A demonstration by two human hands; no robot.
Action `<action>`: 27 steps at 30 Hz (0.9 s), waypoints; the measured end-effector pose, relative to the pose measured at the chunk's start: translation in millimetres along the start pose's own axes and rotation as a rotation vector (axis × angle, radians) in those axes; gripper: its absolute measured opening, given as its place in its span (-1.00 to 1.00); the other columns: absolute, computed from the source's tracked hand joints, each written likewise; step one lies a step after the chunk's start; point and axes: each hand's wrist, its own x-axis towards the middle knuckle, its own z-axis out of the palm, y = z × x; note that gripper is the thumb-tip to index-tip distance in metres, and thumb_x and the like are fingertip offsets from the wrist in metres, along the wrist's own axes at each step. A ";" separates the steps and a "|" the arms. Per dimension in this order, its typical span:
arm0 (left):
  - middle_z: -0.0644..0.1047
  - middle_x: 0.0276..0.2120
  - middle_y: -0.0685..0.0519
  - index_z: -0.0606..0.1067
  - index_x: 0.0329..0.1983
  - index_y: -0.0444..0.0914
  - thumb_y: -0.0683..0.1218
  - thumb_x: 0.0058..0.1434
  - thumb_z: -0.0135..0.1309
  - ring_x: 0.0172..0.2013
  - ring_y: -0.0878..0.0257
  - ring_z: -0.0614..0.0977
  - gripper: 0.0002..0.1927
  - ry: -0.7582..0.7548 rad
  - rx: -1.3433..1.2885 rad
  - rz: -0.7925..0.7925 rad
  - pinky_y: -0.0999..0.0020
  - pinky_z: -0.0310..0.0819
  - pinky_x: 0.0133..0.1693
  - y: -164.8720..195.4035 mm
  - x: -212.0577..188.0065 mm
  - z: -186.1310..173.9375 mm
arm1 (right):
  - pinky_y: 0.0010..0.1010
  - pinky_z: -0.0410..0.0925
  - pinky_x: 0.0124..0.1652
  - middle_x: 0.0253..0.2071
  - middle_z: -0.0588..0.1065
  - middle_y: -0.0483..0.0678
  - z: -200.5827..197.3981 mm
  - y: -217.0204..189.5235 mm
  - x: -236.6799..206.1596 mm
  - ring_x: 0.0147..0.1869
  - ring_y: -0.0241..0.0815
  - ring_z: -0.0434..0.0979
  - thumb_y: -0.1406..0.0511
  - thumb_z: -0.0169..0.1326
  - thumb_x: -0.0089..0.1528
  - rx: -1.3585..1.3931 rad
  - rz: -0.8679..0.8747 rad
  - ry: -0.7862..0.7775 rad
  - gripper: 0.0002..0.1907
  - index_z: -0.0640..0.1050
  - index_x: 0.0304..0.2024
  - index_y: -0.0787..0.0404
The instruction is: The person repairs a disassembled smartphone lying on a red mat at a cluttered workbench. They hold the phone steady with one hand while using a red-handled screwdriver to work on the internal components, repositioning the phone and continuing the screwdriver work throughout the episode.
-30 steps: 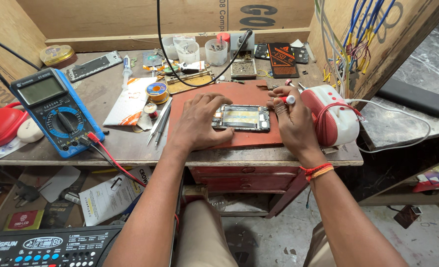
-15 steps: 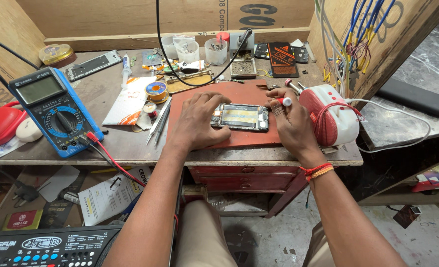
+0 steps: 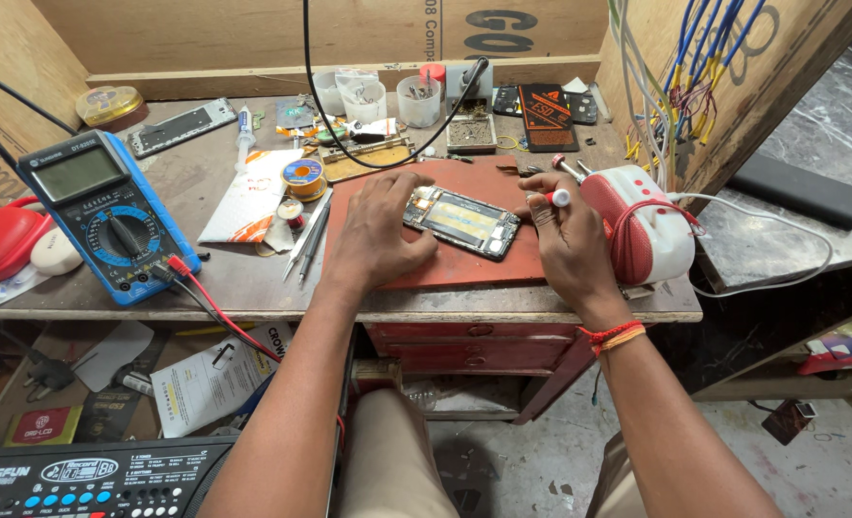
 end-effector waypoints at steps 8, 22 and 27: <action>0.52 0.02 -0.02 0.46 0.10 -0.13 -0.08 -0.02 0.23 0.17 0.02 0.46 -0.45 0.024 0.026 -0.087 0.03 0.26 0.18 0.4 4.1 -1.0 | -0.41 0.47 -0.18 -0.14 0.60 0.00 1.6 -3.4 1.9 -0.14 -0.23 0.70 0.18 -0.12 0.48 0.013 0.015 -0.001 -0.70 0.46 0.04 0.29; 0.52 0.05 -0.02 0.49 0.09 -0.15 0.00 -0.01 0.24 0.17 0.05 0.49 -0.46 0.051 0.056 -0.129 0.04 0.32 0.10 -1.9 7.7 6.5 | -0.42 0.57 -0.16 -0.02 0.57 -0.02 -1.9 -6.9 3.7 -0.18 -0.26 0.68 0.19 -0.14 0.48 0.087 0.028 -0.016 -0.70 0.45 0.04 0.30; 0.54 0.04 -0.01 0.50 0.07 -0.15 0.00 -0.01 0.23 0.15 0.05 0.50 -0.48 0.056 0.049 -0.122 0.06 0.33 0.10 -0.5 6.8 7.1 | -0.42 0.56 -0.17 -0.03 0.57 -0.02 -3.6 -5.7 3.1 -0.18 -0.26 0.69 0.19 -0.14 0.48 0.081 0.021 -0.016 -0.70 0.46 0.02 0.30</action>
